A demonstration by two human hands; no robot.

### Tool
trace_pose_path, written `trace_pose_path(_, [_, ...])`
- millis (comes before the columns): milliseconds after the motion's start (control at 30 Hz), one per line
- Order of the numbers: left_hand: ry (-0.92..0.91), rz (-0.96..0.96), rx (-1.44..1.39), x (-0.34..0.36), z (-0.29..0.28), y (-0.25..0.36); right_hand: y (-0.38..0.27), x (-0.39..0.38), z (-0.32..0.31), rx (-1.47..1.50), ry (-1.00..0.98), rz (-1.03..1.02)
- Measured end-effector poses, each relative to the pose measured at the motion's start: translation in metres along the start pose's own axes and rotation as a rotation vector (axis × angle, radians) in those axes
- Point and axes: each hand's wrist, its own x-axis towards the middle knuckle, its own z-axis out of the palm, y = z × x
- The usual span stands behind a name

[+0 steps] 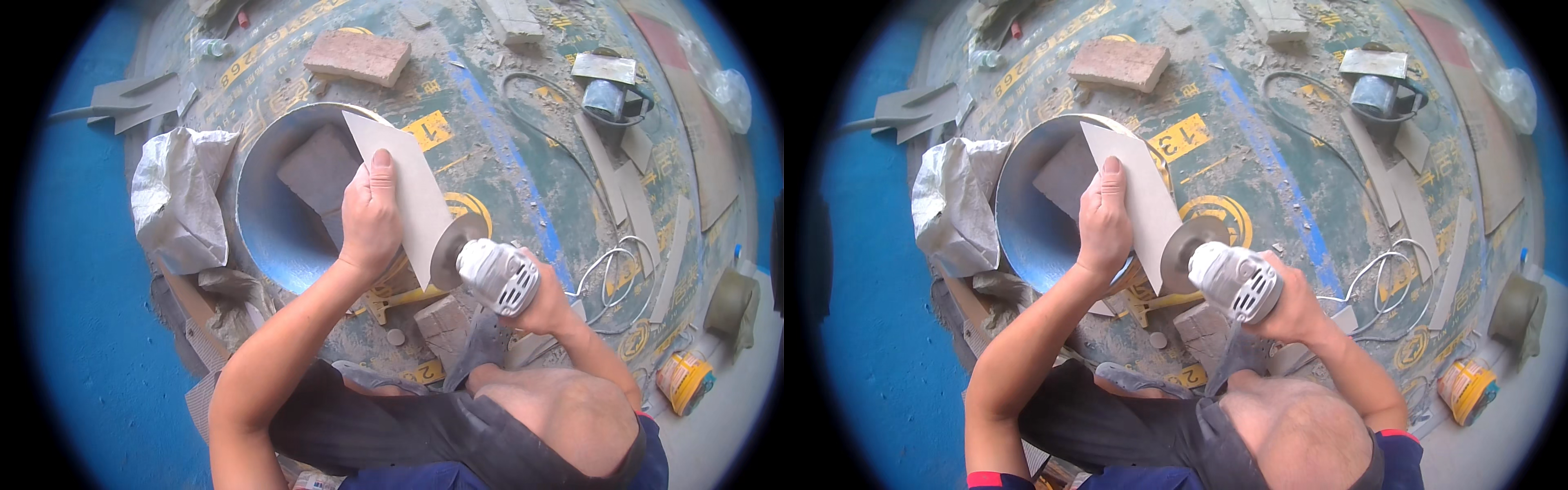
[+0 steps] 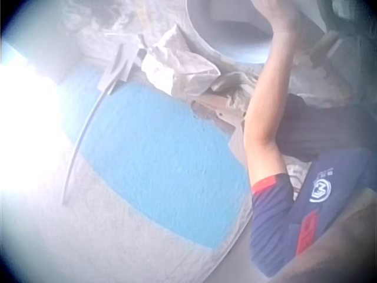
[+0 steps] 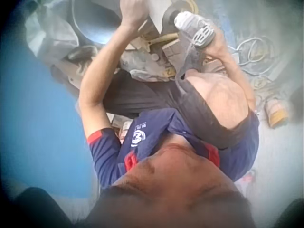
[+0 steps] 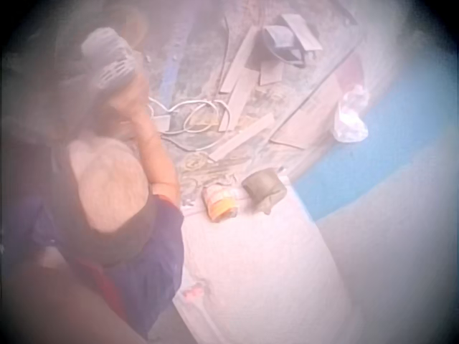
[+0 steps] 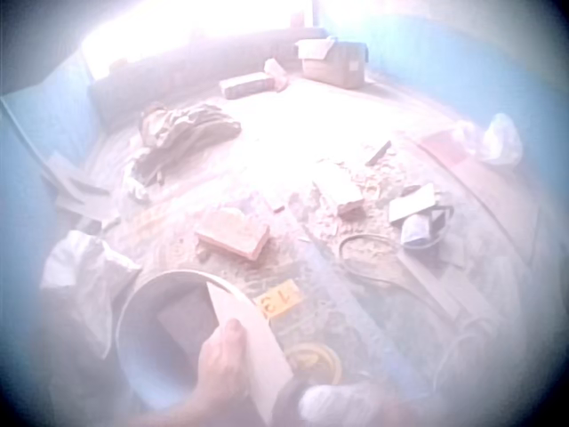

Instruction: The person shapes the edge of a ceramic tile piece by grinding it with a hand-held angle grinder and then a larger power saw.

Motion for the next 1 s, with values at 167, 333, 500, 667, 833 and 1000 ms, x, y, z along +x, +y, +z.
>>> trace_pose_path(167, [0.009,-0.038,-0.034,0.000,0.002,-0.001,-0.004,-0.010,-0.002,-0.112,-0.074,0.018])
trace_pose_path(333, [0.002,-0.008,0.001,0.001,0.000,-0.002,0.004,-0.015,0.006,-0.166,-0.080,-0.016])
trace_pose_path(500, [0.017,-0.029,-0.027,-0.002,0.002,0.004,-0.009,-0.004,-0.003,-0.052,-0.054,0.095])
trace_pose_path(667, [0.018,-0.015,0.015,-0.002,0.002,0.009,-0.007,-0.015,0.002,-0.123,-0.086,0.020])
trace_pose_path(833, [0.022,-0.018,0.048,-0.002,0.001,0.002,-0.006,0.000,-0.002,-0.074,-0.035,0.019])
trace_pose_path(1000, [0.044,-0.028,0.014,-0.002,0.004,0.003,0.007,0.008,-0.012,-0.009,0.020,0.023])
